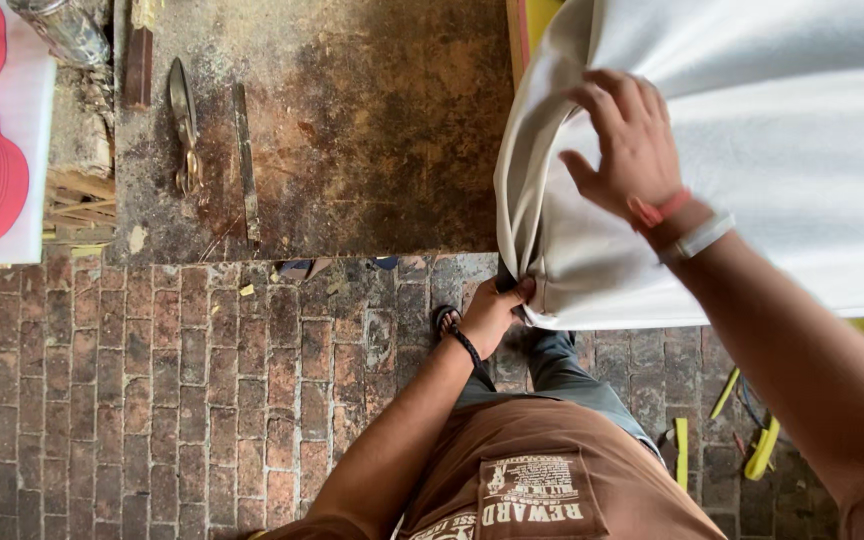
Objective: The person carries a long yellow foam sheet across the workshop floor and places it on a work table. They spread a grey-and-white fabric cover over the foam, wrap the fabric edges around the foam and a wooden frame with red webbing, and use a pneumatic staple gun to fasten the fabric to the frame, pressing the cover flat as they work.
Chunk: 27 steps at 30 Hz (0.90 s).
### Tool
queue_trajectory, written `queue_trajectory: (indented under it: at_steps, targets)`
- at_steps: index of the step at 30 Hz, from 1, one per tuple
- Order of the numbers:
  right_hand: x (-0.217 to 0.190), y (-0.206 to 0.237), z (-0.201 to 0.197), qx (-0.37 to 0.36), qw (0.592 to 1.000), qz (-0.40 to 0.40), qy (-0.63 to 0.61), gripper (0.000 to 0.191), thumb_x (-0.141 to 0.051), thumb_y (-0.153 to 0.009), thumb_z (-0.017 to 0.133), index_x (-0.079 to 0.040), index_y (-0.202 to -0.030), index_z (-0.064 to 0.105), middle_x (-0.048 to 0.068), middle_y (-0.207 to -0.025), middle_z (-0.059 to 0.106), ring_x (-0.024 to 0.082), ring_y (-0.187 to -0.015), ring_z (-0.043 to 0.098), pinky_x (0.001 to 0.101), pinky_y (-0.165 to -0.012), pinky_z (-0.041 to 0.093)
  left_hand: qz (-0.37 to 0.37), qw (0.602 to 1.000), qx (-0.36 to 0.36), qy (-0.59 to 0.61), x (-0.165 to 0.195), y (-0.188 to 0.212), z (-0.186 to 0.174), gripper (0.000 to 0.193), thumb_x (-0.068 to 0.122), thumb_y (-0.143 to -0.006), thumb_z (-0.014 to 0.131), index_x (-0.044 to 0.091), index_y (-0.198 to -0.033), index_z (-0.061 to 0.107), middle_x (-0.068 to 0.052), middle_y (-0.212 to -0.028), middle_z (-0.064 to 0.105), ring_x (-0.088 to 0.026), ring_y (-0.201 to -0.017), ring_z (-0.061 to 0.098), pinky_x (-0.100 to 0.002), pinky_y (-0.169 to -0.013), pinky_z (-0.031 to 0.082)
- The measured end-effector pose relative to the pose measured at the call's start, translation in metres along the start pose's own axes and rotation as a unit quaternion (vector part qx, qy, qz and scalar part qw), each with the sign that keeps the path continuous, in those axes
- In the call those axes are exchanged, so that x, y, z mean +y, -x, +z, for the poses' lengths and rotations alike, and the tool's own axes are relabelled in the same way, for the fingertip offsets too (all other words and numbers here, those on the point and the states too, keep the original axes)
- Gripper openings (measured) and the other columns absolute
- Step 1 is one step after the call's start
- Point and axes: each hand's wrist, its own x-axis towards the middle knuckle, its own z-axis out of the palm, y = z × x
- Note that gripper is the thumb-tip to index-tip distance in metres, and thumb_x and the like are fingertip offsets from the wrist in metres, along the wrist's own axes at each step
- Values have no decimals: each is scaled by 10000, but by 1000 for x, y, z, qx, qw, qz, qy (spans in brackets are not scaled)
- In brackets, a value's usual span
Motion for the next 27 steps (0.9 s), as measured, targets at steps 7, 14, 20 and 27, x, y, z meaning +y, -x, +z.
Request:
queue_trajectory:
  at_steps: [7,14,20,27]
  targets:
    - [-25,68,-33,-54,993,99,23,717,-389,-721,899,-87,-1321,646,164,-1386,581,366,-1290,517,488,-1101,398,51,979,67,-185,3,-8,9,264,220,-936,713,-1,-1079,733,-62,-890,765,-166,-778,703,-318,-696,558]
    - [0,48,8,-48,996,51,60,184,-368,-877,837,-223,-934,739,-24,-1111,695,231,-1147,594,411,-1018,426,113,990,16,-82,24,-11,16,426,207,-894,799,-2,-1223,628,-84,-1051,723,-176,-931,673,-328,-843,545]
    - [10,41,18,-24,994,14,104,167,-316,-970,794,-178,-942,704,-2,-1015,673,206,-1005,594,404,-1021,433,89,968,-56,-228,27,-7,8,477,195,-859,801,69,-1269,594,-81,-1185,712,-202,-1098,657,-325,-962,535]
    - [5,37,18,-40,998,34,41,166,-314,-957,790,-174,-976,702,9,-1055,658,249,-1067,584,420,-1024,420,124,856,118,-487,21,-6,8,287,166,-923,693,59,-1189,665,-126,-1066,775,-264,-916,759,-410,-840,619]
